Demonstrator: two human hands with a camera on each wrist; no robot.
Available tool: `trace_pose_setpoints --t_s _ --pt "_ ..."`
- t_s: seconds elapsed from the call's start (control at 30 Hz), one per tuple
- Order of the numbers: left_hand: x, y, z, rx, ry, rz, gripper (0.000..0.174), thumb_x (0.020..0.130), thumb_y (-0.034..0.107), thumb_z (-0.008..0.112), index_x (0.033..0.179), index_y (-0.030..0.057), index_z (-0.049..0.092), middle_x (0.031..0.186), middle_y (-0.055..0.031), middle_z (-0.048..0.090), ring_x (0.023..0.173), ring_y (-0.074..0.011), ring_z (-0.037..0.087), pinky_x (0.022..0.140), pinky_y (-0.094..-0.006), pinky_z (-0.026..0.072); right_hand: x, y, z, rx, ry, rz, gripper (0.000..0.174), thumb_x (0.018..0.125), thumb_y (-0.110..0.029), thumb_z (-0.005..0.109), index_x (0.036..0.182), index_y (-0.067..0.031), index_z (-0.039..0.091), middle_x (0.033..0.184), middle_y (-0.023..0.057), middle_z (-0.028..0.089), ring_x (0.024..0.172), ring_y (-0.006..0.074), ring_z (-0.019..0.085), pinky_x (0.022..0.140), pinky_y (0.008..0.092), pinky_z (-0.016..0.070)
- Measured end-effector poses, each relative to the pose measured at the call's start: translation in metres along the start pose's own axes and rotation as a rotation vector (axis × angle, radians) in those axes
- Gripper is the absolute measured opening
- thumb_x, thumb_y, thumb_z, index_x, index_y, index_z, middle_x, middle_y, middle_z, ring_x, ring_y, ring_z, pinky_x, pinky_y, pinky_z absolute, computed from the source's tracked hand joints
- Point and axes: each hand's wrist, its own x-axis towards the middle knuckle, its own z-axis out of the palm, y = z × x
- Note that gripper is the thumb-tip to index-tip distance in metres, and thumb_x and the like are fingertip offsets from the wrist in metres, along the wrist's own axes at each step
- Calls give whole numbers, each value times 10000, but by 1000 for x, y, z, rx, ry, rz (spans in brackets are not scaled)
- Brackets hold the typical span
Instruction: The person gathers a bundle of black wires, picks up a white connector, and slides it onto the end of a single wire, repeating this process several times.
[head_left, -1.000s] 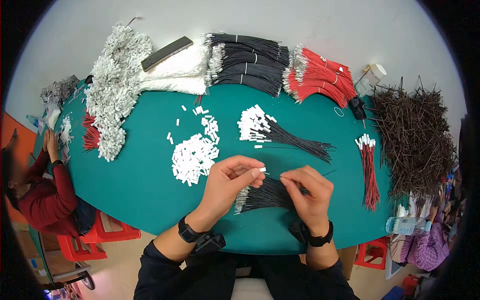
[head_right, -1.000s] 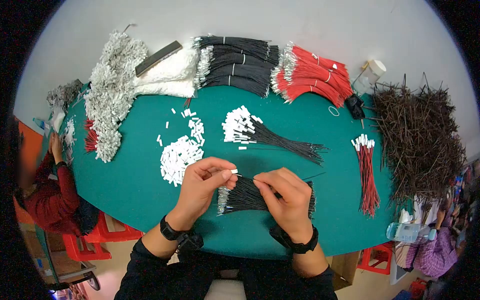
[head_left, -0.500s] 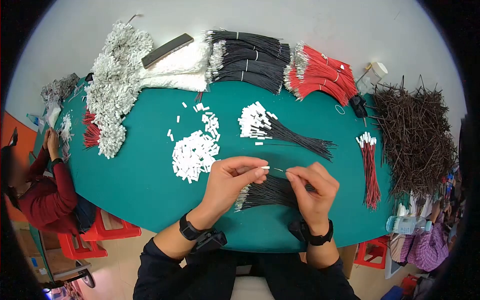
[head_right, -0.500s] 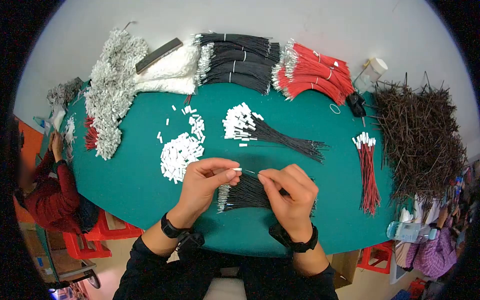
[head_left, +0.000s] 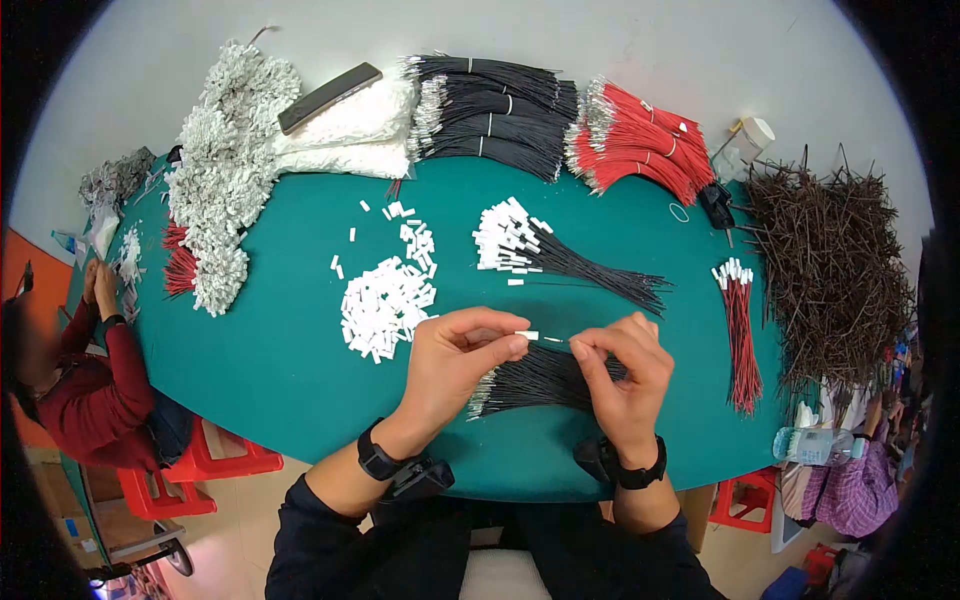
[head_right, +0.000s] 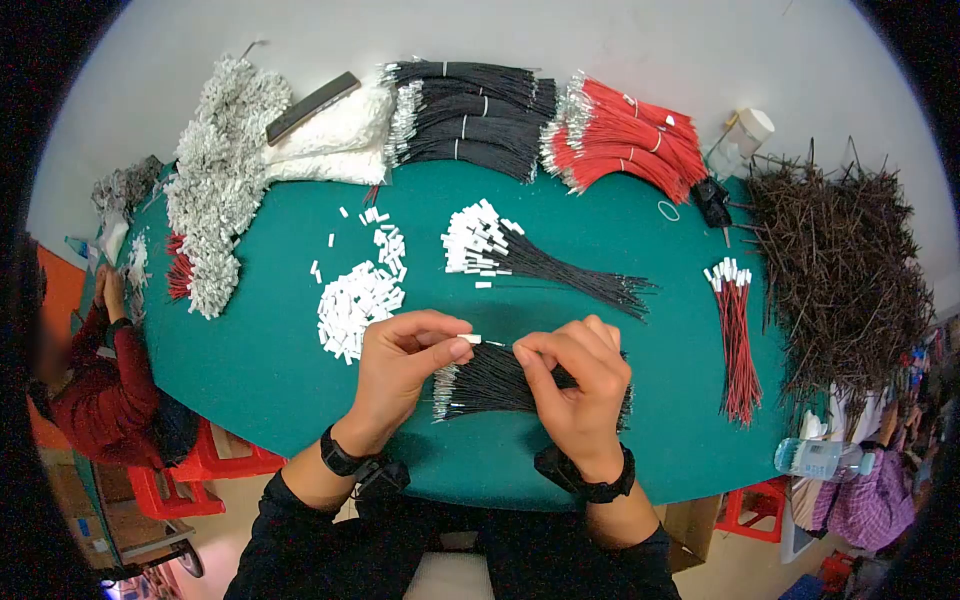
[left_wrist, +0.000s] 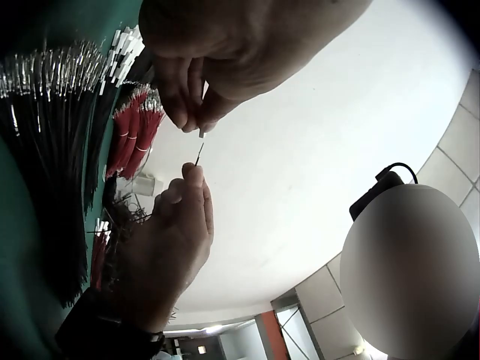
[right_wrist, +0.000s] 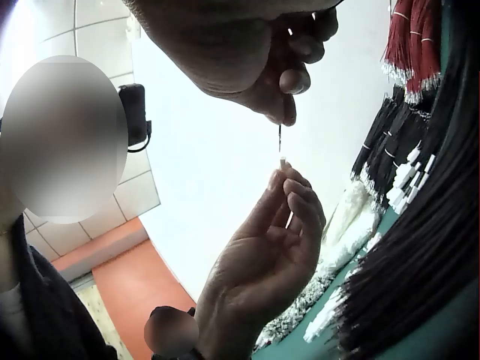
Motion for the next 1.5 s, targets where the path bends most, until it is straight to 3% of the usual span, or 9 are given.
trace_pose_setpoints --t_s 0.63,0.77,1.0,1.5 --pt "0 2 3 75 -36 37 151 901 -32 754 1052 -22 757 954 -90 769 875 -113 722 803 -237 576 1 -1 1 -20 -16 -59 111 771 -31 821 846 -63 747 713 6 643 682 178 556 713 332 382" --pt "0 2 4 85 -27 56 137 865 -72 763 995 -29 760 955 -91 740 821 -133 707 746 -243 571 2 -1 1 -43 -21 -119 119 760 -29 823 854 -66 758 741 11 672 697 183 577 735 335 398" --pt "2 2 3 5 -54 -71 125 869 -84 749 987 -41 756 913 -107 741 799 -145 707 737 -258 576 1 1 1 -4 -46 -83 118 749 -24 823 842 -59 759 748 17 680 705 186 586 748 341 406" --pt "2 1 3 49 -86 -140 96 892 -66 737 986 -48 747 916 -105 735 805 -150 713 743 -267 593 1 0 3 -24 -91 -120 122 739 -33 821 836 -70 757 740 16 665 698 189 583 757 342 415"
